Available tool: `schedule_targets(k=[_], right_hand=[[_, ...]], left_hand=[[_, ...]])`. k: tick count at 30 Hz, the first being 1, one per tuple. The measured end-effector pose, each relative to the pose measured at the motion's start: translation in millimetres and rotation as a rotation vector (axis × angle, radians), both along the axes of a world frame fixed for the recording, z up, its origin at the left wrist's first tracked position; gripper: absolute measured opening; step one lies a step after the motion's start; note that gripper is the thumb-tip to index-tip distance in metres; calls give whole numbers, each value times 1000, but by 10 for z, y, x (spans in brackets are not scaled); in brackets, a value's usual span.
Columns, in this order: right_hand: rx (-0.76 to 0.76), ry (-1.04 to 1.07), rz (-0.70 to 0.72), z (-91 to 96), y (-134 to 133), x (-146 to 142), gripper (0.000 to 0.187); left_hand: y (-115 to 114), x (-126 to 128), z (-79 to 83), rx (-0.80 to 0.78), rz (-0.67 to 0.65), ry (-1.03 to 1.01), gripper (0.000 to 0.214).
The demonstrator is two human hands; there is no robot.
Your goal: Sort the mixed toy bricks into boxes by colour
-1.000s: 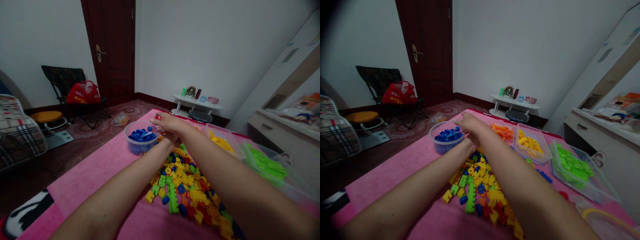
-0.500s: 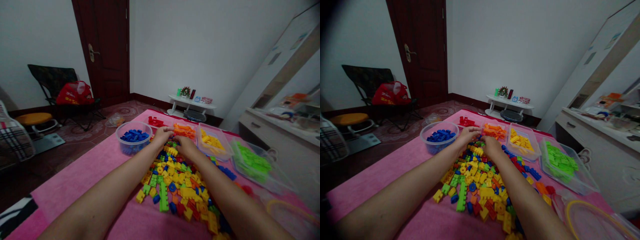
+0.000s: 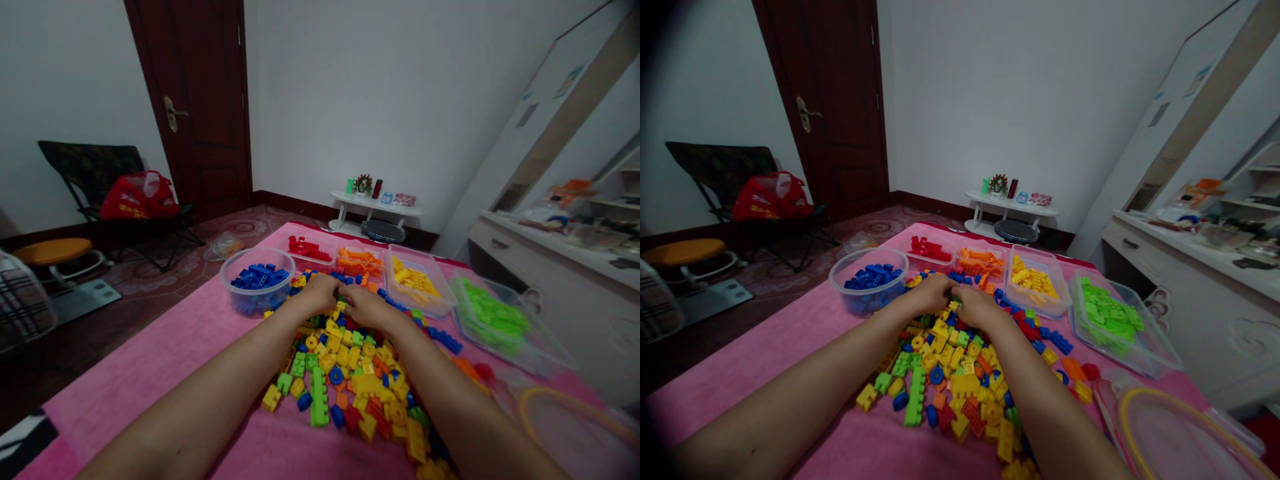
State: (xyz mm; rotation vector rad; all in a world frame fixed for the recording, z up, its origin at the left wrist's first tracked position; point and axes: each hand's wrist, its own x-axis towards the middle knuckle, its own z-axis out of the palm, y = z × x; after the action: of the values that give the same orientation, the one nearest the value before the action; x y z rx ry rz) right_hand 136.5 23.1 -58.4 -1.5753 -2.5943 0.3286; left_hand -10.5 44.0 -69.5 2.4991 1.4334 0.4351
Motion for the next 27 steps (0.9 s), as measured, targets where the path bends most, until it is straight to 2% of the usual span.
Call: schedule_targets(k=[5,9,11,15,18,21,24,27], right_hand=[[27,45,-80,-24,13,25,36],[72,163,-176,28,-55,157,31],[60,307,-213,86,-114,240,28],[-134,726,-286,248,-276,357,30],[-237,983,-314,349,-395,390,32],[-335,1160,-307,394,-458,402,33],[-408,1274,-299,395,-474,405,32],[-454,1367,-316,373,-482,372,33]], left_hand=[[44,-9,-58,9,1,-28,27],[48,4,-47,-13,25,-225,34],[71,9,-23,-10,40,-360,32],[130,17,54,-45,41,-607,26],[94,44,149,-142,23,-830,24],[-40,82,275,-335,-22,-1049,31],[-183,106,386,-536,-81,-1119,35],[-243,122,441,-583,-110,-1108,32]])
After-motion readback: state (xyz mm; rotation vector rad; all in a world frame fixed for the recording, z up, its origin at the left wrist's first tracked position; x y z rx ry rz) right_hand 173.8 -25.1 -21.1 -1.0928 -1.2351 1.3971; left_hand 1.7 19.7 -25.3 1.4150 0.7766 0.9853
